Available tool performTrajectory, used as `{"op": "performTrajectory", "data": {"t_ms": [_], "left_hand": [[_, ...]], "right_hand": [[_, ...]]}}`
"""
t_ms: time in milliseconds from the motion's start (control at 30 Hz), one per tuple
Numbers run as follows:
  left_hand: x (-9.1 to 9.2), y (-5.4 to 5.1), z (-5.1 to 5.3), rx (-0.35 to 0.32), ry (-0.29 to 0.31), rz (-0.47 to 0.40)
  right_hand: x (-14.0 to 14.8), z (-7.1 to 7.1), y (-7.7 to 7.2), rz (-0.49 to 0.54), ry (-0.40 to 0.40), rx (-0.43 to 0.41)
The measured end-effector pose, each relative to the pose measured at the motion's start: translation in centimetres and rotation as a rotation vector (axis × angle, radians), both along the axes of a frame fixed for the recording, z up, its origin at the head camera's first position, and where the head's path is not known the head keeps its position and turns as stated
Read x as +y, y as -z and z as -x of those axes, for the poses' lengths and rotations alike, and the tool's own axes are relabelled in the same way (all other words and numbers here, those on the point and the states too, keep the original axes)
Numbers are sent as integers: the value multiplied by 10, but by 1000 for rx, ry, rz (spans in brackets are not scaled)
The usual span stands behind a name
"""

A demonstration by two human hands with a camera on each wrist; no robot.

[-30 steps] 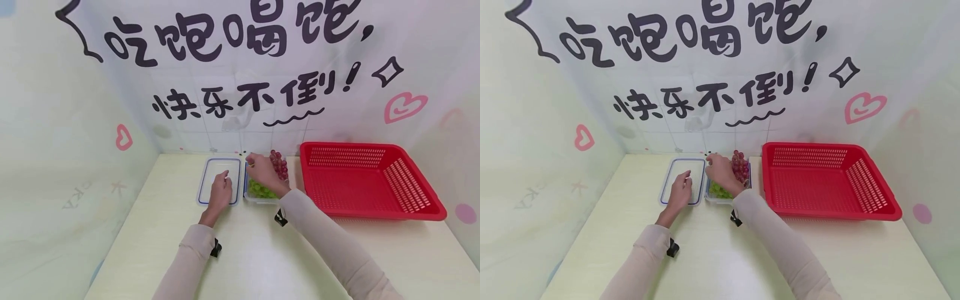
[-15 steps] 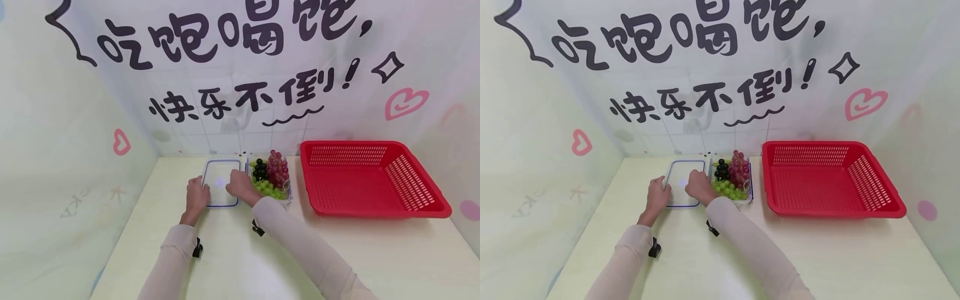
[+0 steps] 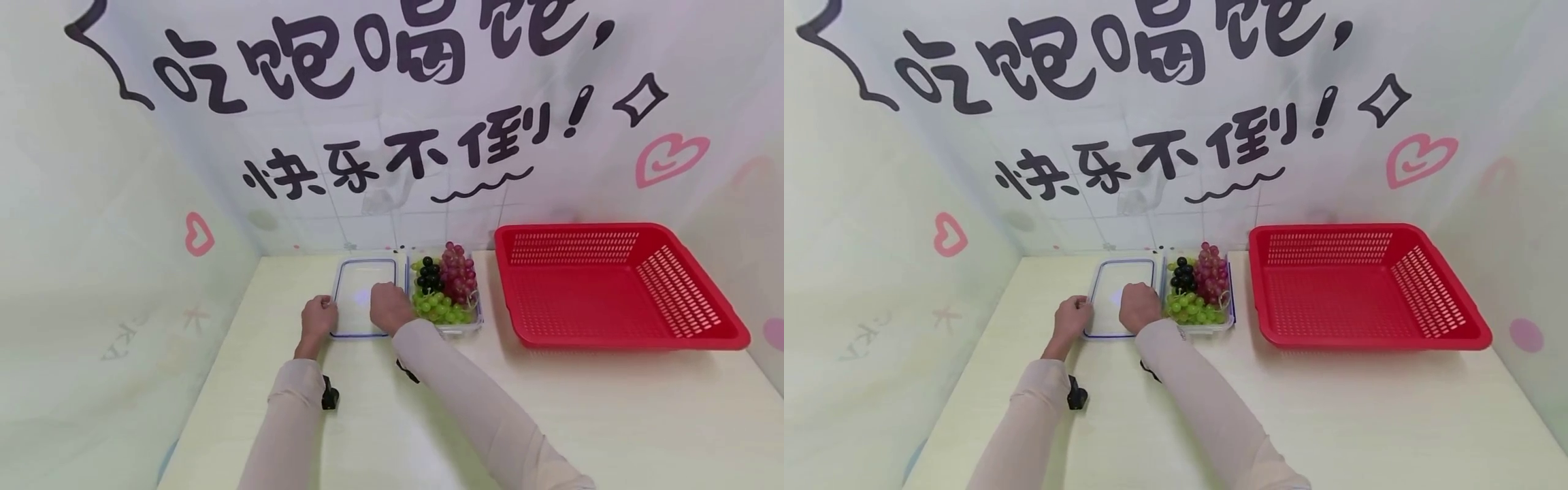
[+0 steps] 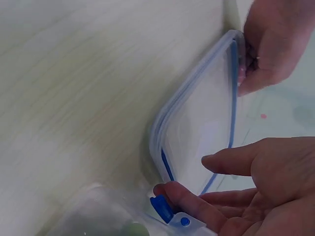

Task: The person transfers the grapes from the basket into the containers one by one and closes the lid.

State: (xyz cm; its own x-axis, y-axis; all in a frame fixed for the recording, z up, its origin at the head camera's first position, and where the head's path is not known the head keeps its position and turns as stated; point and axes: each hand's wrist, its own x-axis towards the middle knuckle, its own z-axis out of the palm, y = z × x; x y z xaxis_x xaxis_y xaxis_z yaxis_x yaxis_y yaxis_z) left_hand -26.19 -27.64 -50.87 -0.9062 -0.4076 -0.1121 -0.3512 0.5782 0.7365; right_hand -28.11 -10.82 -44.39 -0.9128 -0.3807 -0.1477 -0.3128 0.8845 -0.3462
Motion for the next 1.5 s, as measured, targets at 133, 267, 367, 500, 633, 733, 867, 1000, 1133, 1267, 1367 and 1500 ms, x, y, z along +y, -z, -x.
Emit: {"op": "performTrajectory", "data": {"t_ms": [133, 267, 367, 500, 633, 733, 867, 1000, 1133, 1267, 1367, 1500], "left_hand": [[-1, 1, -1, -9, -17, -14], [0, -3, -1, 19, -9, 8], [-1, -7, 0, 36, -9, 26], [-2, -9, -1, 23, -7, 20], [0, -8, -4, -9, -15, -5], [0, -9, -4, -26, -13, -1], [-4, -14, -2, -50, 19, 30], [-9, -18, -1, -72, 57, 64], [-10, -20, -1, -76, 67, 69], [-11, -20, -3, -83, 42, 52], [-13, -21, -4, -75, 23, 23], [-16, -27, -4, -46, -8, -81]], "right_hand": [[-1, -1, 4, -21, 9, 4], [-2, 0, 7, -67, 1, 37], [-3, 0, 8, -72, -19, 54], [-5, 0, 13, -81, -27, 80], [-5, -1, 22, -117, -41, 106], [-4, -2, 23, -149, -54, 135], [-3, -3, 19, -136, -50, 149], [-4, -2, 16, -93, -39, 102], [-2, -2, 12, -66, -11, 68], [-2, 1, 9, -21, 27, 38], [-1, 6, 5, 2, 65, 13], [2, 13, -1, 60, 121, -48]]}}
